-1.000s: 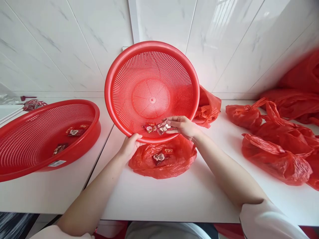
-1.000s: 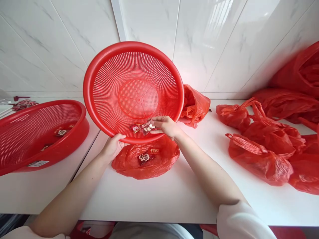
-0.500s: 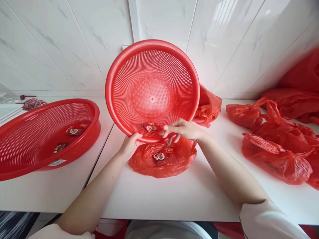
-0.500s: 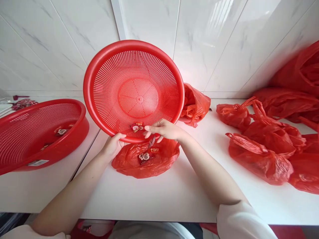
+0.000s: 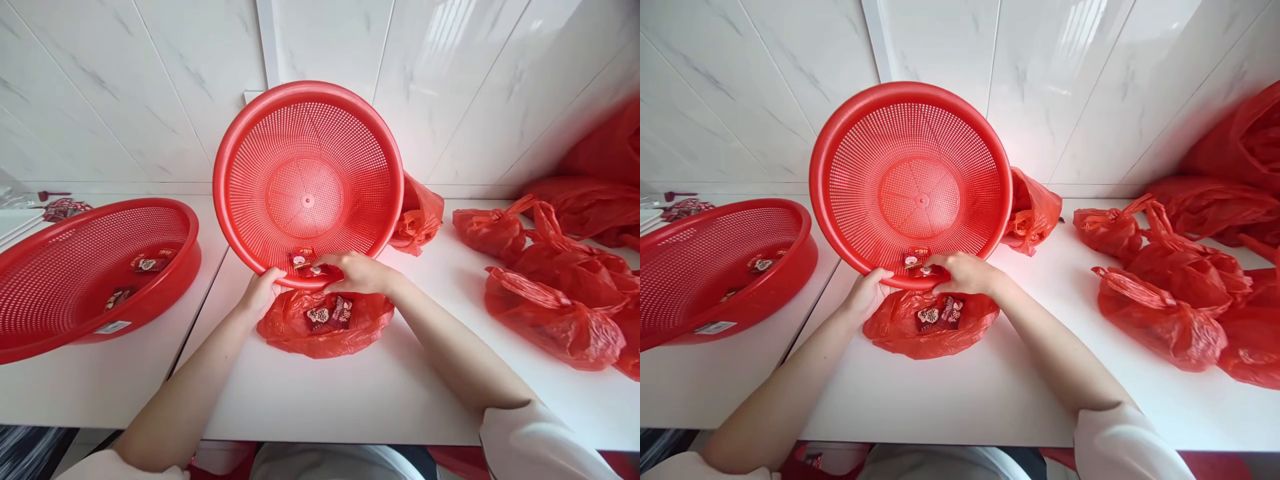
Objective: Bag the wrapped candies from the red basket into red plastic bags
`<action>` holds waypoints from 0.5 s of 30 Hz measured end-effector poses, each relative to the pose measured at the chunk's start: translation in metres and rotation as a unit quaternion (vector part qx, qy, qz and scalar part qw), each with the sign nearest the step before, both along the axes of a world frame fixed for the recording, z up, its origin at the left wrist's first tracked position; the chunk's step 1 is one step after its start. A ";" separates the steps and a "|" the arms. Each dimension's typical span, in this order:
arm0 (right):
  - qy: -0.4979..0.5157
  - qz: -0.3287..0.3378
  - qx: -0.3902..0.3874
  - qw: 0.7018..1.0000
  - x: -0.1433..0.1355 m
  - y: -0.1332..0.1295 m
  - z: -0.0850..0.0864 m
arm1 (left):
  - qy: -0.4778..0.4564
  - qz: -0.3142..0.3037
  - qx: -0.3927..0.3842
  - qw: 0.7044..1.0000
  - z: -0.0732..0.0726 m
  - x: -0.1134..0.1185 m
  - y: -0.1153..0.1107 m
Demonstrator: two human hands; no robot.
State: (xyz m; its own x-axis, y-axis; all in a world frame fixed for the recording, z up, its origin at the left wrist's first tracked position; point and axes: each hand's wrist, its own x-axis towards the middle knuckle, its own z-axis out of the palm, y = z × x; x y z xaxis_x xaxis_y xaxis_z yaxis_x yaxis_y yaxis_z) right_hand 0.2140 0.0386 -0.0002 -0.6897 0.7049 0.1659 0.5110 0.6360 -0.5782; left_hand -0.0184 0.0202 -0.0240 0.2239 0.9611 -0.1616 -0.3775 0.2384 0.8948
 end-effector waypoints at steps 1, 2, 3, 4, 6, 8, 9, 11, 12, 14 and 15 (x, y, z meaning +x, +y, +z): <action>0.010 0.003 -0.001 1.000 0.002 0.001 0.002 | -0.005 0.001 -0.005 1.000 0.000 0.000 0.001; 0.023 0.002 -0.005 1.000 0.003 0.001 0.005 | -0.009 0.003 -0.007 1.000 0.000 -0.001 0.001; 0.039 -0.003 -0.012 0.999 0.004 0.002 0.006 | -0.011 0.003 -0.006 1.000 0.000 -0.001 0.001; 0.058 -0.013 -0.024 0.998 0.004 0.003 0.008 | -0.011 0.003 -0.002 1.000 0.000 -0.001 0.001; 0.105 -0.044 -0.065 0.991 0.005 0.004 0.009 | -0.009 -0.001 0.003 1.000 0.000 -0.001 0.000; 0.154 -0.064 -0.125 0.978 0.006 0.004 0.009 | -0.009 -0.006 0.001 1.000 0.001 -0.001 0.000; 0.176 -0.066 -0.155 0.970 0.006 0.004 0.009 | -0.009 -0.005 0.001 1.000 0.001 -0.001 -0.001; 0.204 -0.062 -0.201 0.956 0.007 0.004 0.011 | -0.009 0.003 0.006 1.000 0.001 -0.001 -0.001; 0.212 -0.060 -0.216 0.951 0.008 0.004 0.012 | -0.008 0.009 0.011 1.000 0.001 -0.001 0.000; 0.218 -0.060 -0.228 0.947 0.008 0.002 0.015 | -0.005 0.016 0.018 1.000 0.001 -0.001 0.000; 0.215 -0.062 -0.230 0.947 0.008 0.001 0.017 | -0.004 0.016 0.017 1.000 0.001 -0.001 0.000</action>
State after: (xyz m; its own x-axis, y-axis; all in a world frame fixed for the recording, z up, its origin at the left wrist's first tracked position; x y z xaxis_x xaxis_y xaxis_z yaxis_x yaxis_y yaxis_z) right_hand 0.2219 0.0394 0.0166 -0.5349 0.8422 0.0683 0.2192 0.2164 -0.9514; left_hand -0.0192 0.0199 -0.0227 0.1940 0.9727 -0.1272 -0.3908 0.1955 0.8995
